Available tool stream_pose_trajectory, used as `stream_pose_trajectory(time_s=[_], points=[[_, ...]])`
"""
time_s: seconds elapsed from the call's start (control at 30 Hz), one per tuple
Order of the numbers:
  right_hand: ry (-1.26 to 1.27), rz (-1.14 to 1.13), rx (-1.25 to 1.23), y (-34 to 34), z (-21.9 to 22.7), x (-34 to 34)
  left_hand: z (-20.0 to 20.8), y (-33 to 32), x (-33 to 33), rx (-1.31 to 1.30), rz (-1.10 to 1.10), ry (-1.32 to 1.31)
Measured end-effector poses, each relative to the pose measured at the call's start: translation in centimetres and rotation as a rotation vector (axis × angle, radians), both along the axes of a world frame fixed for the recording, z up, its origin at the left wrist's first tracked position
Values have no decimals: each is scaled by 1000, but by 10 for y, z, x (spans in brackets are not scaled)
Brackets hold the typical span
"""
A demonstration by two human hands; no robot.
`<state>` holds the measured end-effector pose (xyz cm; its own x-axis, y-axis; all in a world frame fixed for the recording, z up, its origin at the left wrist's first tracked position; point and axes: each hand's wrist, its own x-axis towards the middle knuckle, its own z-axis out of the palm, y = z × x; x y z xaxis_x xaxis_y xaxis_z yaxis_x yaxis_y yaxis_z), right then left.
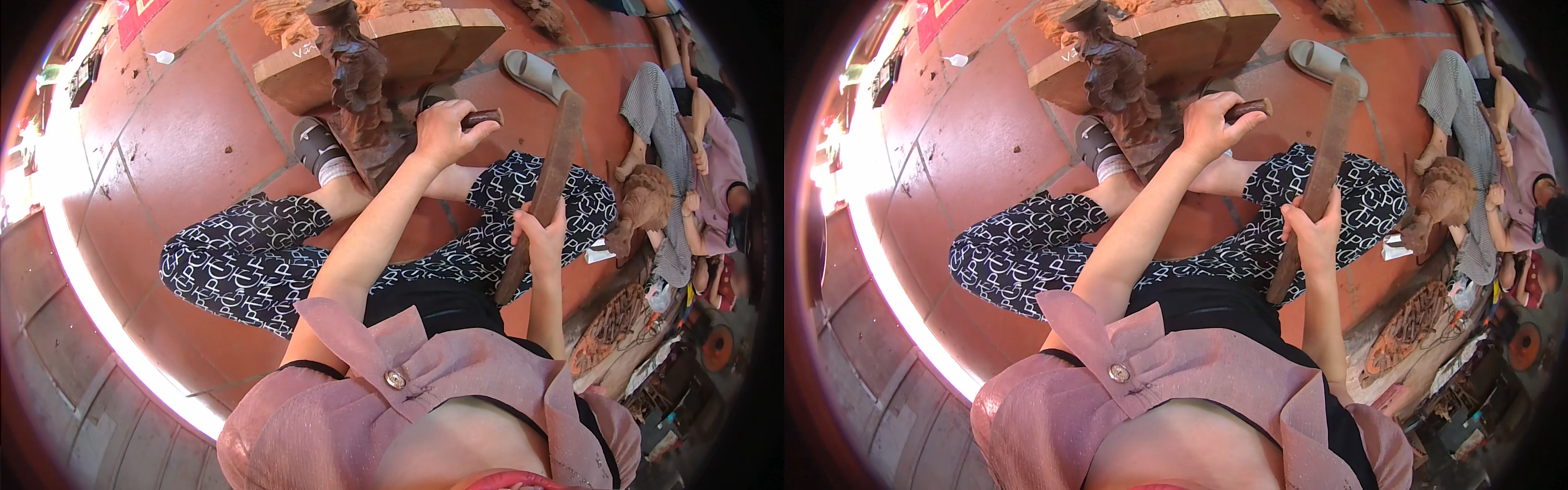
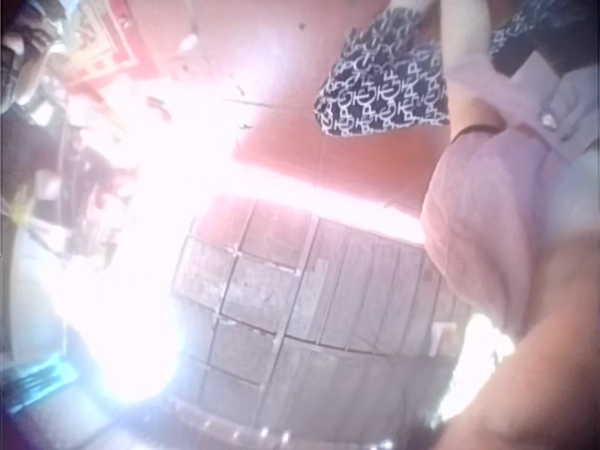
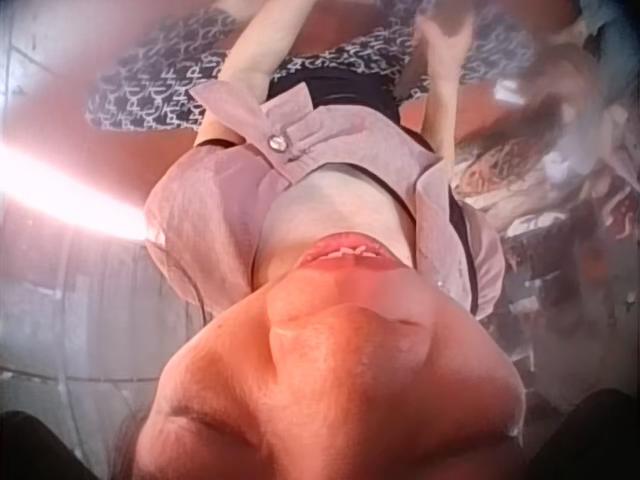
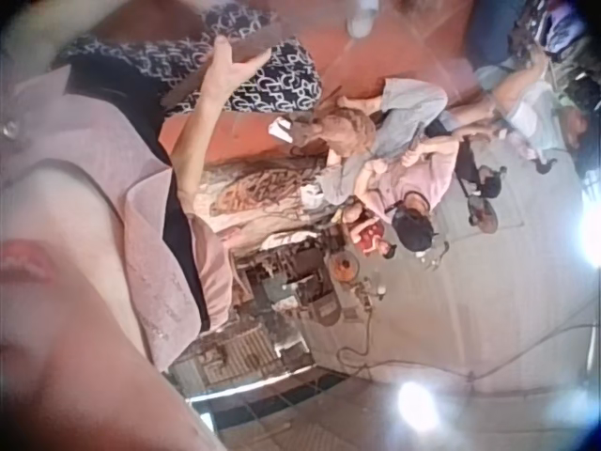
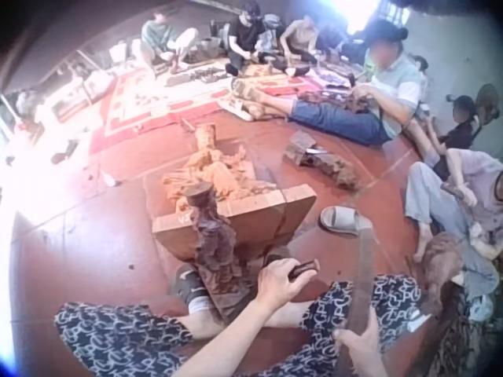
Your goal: The person sits on the floor and carves a piece of wood using a chisel and mallet. They repeatedly strike the chisel to shape the wood, occasionally pausing to inspect the work.
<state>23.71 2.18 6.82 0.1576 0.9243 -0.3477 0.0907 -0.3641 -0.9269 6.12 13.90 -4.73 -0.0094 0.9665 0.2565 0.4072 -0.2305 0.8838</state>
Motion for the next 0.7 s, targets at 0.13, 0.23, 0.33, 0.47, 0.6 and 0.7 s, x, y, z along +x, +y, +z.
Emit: stream_pose_trajectory(time_s=[0.13, 0.23, 0.33, 0.47, 0.6, 0.7], points=[[-47, -44, 82, -8, -2, -8, 4, 3, -2, -25, 40, -95], [-700, 465, 208, -4, -7, 4, 3, 4, -9, -60, 63, -134], [-331, 178, -171, -3, -2, 4, 2, 4, -11, -35, 60, -127], [-395, 215, -76, -5, -17, 10, 4, 5, -11, -29, 65, -115], [-279, 220, -190, -5, -5, 4, -1, 4, -11, -16, 52, -114], [-311, 171, -73, -11, -17, 1, 1, 3, -10, -39, 13, -84]])
